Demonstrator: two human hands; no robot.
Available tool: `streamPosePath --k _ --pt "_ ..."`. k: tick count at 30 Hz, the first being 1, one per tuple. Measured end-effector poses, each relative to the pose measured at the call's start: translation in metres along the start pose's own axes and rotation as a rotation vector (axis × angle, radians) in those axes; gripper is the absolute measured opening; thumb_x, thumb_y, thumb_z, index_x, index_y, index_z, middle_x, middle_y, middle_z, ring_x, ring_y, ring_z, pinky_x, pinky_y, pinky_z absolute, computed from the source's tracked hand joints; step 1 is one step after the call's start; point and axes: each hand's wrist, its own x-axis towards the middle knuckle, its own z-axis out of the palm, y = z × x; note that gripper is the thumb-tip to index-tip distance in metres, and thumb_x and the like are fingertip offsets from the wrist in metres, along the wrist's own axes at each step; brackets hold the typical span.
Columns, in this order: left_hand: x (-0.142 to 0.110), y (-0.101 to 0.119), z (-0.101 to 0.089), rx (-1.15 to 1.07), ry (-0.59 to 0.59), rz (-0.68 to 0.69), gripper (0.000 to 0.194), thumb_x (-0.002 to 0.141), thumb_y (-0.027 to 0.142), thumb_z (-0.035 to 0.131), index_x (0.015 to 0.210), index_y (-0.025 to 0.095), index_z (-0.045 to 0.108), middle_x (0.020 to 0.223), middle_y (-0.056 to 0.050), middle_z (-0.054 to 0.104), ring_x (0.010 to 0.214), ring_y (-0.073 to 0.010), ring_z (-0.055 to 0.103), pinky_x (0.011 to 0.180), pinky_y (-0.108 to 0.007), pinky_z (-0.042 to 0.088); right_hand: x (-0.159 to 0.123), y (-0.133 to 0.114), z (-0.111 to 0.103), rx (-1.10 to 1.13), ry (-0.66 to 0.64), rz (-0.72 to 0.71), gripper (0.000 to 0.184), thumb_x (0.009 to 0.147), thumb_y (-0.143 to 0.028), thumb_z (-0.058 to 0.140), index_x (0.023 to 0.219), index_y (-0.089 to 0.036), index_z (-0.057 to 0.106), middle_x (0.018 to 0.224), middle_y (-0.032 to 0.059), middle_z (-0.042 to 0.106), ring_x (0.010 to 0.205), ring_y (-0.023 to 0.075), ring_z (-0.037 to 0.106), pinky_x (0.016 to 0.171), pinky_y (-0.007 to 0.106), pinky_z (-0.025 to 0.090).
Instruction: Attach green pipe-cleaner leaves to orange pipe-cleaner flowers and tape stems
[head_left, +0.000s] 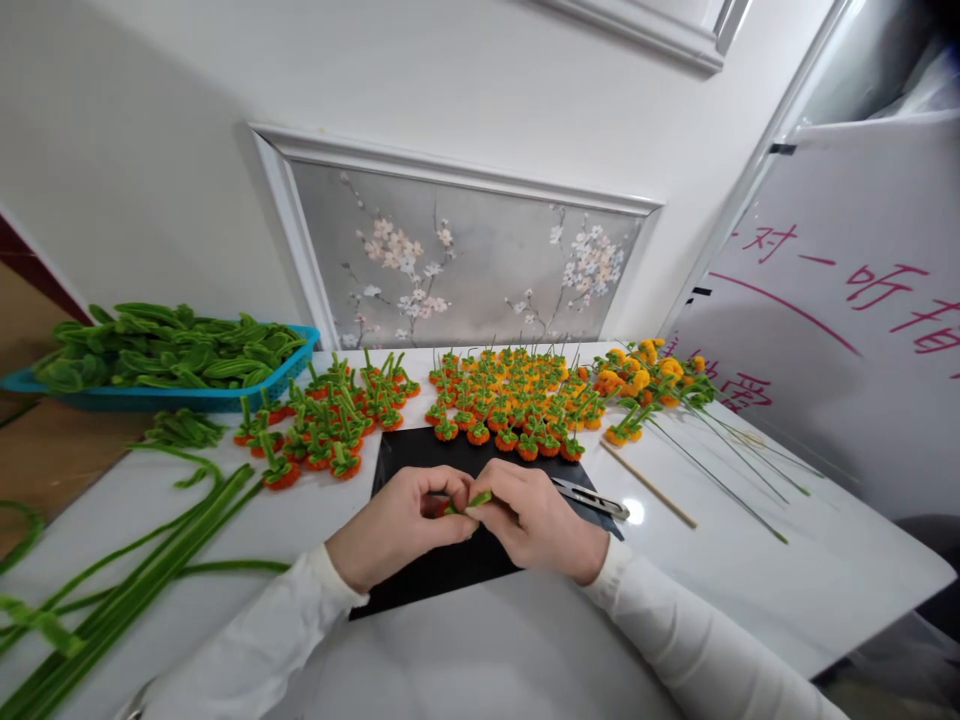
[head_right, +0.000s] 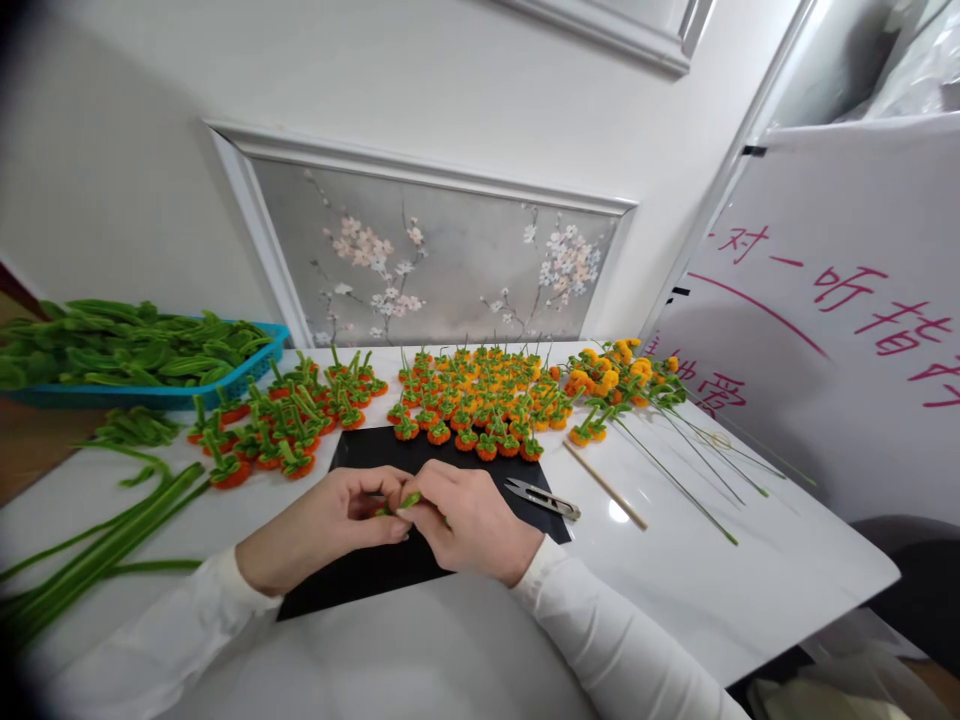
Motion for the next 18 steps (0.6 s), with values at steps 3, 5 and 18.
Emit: streamPosePath --k 3,5,18 --pt "0.0 -0.004 -0.005 -0.044 -0.028 0.006 0.009 0.063 0.012 0.066 0.06 0.014 0.059 0.083 0.0 0.061 0.075 -0.0136 0.055 0.074 -0.027 0.044 0.001 0.001 -0.001 0.017 -0.038 -0.021 0.015 0.089 -0.016 0.041 0.095 -0.017 0.055 0.081 0.0034 0.055 0.07 0.0109 0.05 0.064 0.022 0.041" --pt "-0.002 -0.005 -0.007 -0.099 -0.068 -0.029 0.007 0.063 0.012 0.066 0.06 0.014 0.061 0.081 0.0 0.062 0.075 -0.0139 0.056 0.073 -0.027 0.045 0.0 0.003 -0.001 0.027 -0.047 -0.062 0.02 0.089 -0.015 0.041 0.099 -0.019 0.057 0.084 0.0036 0.057 0.072 0.0111 0.052 0.066 0.023 0.041" --pt "-0.008 0.012 -0.001 -0.025 -0.051 0.033 0.026 0.076 0.028 0.059 0.1 0.021 0.05 0.103 -0.005 0.055 0.097 -0.0198 0.055 0.08 -0.033 0.047 -0.001 0.004 0.001 -0.004 0.086 -0.019 0.01 0.086 -0.019 0.045 0.081 -0.017 0.053 0.077 0.0037 0.055 0.07 0.013 0.05 0.063 0.026 0.039"
